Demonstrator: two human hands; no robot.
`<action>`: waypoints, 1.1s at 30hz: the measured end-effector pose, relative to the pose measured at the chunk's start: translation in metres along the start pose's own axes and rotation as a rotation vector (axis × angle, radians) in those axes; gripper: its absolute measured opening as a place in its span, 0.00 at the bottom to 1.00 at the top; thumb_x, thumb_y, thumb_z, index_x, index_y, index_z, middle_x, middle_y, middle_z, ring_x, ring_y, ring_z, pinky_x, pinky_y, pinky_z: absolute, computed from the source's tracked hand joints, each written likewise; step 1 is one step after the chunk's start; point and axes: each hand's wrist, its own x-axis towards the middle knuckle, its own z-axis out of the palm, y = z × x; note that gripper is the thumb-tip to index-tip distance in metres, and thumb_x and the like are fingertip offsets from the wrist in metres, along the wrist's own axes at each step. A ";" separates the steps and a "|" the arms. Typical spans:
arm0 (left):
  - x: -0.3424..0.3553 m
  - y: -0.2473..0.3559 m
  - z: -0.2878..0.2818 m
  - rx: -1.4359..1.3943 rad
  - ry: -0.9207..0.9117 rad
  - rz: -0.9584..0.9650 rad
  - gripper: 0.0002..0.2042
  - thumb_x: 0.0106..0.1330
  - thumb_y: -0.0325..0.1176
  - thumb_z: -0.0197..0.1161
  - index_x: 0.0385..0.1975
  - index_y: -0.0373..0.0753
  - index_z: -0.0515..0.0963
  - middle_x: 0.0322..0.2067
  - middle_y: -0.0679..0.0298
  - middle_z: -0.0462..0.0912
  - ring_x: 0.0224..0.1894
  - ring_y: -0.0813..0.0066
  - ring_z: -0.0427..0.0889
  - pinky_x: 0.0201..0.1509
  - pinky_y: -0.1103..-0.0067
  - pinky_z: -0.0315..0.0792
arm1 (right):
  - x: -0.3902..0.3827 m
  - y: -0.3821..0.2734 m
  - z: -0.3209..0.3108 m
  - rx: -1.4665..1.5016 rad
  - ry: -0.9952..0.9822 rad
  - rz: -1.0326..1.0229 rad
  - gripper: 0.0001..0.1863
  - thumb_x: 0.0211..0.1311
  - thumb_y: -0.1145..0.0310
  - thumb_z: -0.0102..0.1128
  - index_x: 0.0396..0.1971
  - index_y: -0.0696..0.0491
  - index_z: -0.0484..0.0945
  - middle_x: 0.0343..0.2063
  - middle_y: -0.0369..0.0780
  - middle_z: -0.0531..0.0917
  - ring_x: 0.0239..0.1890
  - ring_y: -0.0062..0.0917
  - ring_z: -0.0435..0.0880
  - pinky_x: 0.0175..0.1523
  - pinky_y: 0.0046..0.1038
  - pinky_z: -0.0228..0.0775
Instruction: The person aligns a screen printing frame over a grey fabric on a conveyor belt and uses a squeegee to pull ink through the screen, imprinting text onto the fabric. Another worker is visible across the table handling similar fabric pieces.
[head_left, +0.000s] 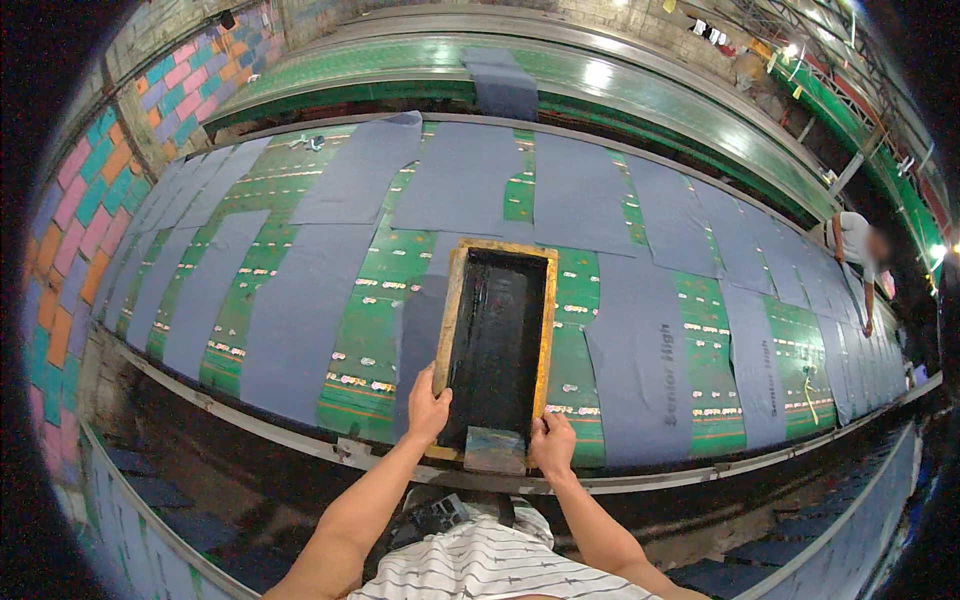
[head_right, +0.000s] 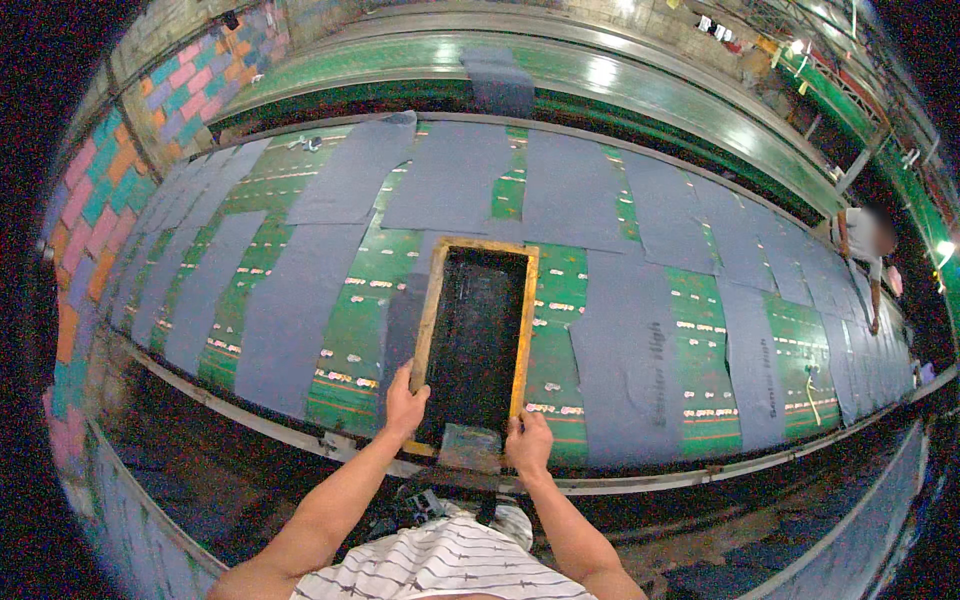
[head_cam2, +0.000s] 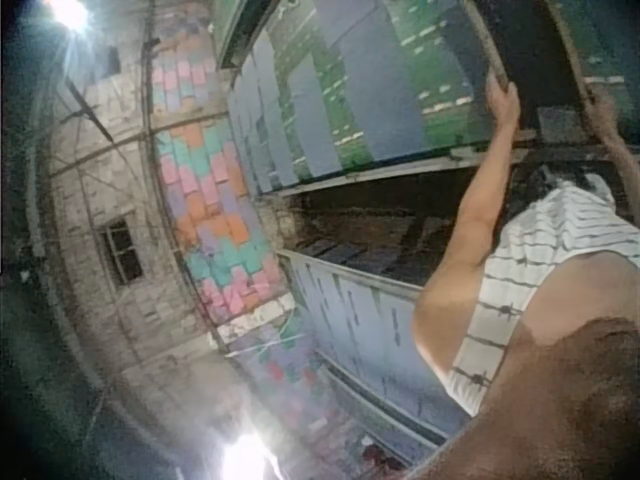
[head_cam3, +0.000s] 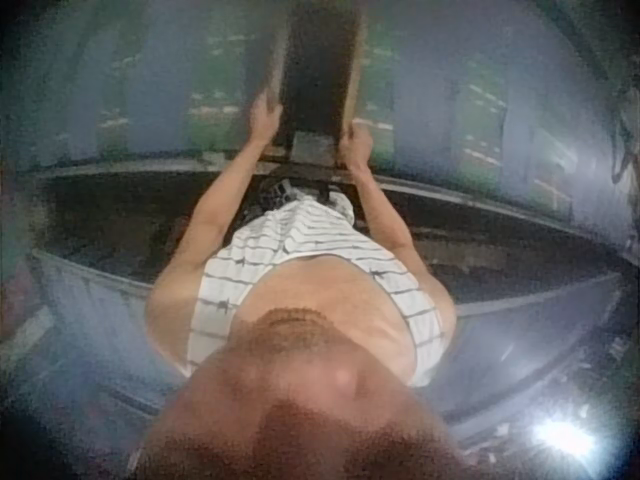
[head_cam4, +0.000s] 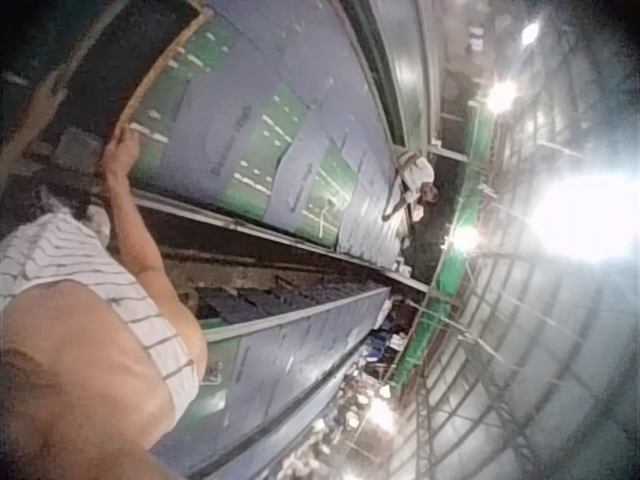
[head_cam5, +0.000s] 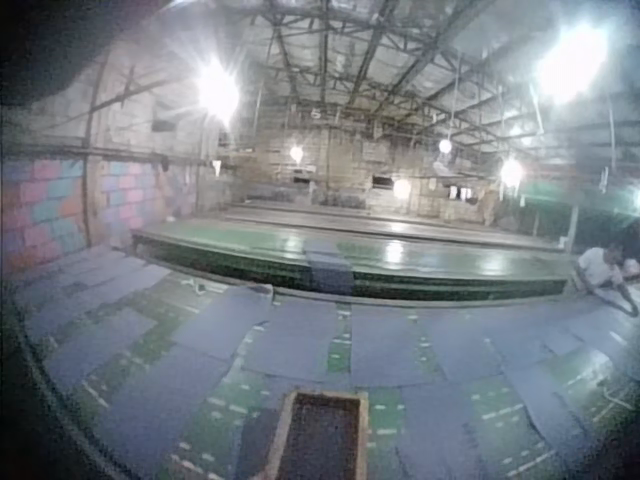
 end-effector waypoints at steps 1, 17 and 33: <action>0.003 0.001 -0.002 -0.010 -0.007 0.005 0.29 0.60 0.24 0.60 0.64 0.29 0.67 0.58 0.47 0.75 0.62 0.49 0.74 0.67 0.66 0.66 | 0.001 -0.001 0.001 0.001 0.012 0.003 0.09 0.60 0.71 0.64 0.39 0.56 0.82 0.30 0.47 0.79 0.34 0.45 0.80 0.40 0.43 0.72; 0.079 -0.051 -0.119 -0.020 0.031 0.119 0.29 0.58 0.24 0.62 0.63 0.27 0.68 0.56 0.44 0.75 0.59 0.45 0.75 0.64 0.65 0.69 | 0.019 -0.132 0.084 0.028 0.166 -0.004 0.08 0.58 0.73 0.64 0.38 0.57 0.83 0.27 0.44 0.79 0.31 0.41 0.80 0.39 0.40 0.71; 0.147 -0.181 -0.330 -0.018 -0.013 0.079 0.30 0.57 0.23 0.63 0.63 0.28 0.68 0.58 0.46 0.75 0.62 0.49 0.74 0.65 0.65 0.69 | -0.017 -0.314 0.260 0.045 0.154 0.019 0.09 0.60 0.71 0.64 0.38 0.58 0.82 0.30 0.45 0.80 0.34 0.43 0.80 0.40 0.41 0.72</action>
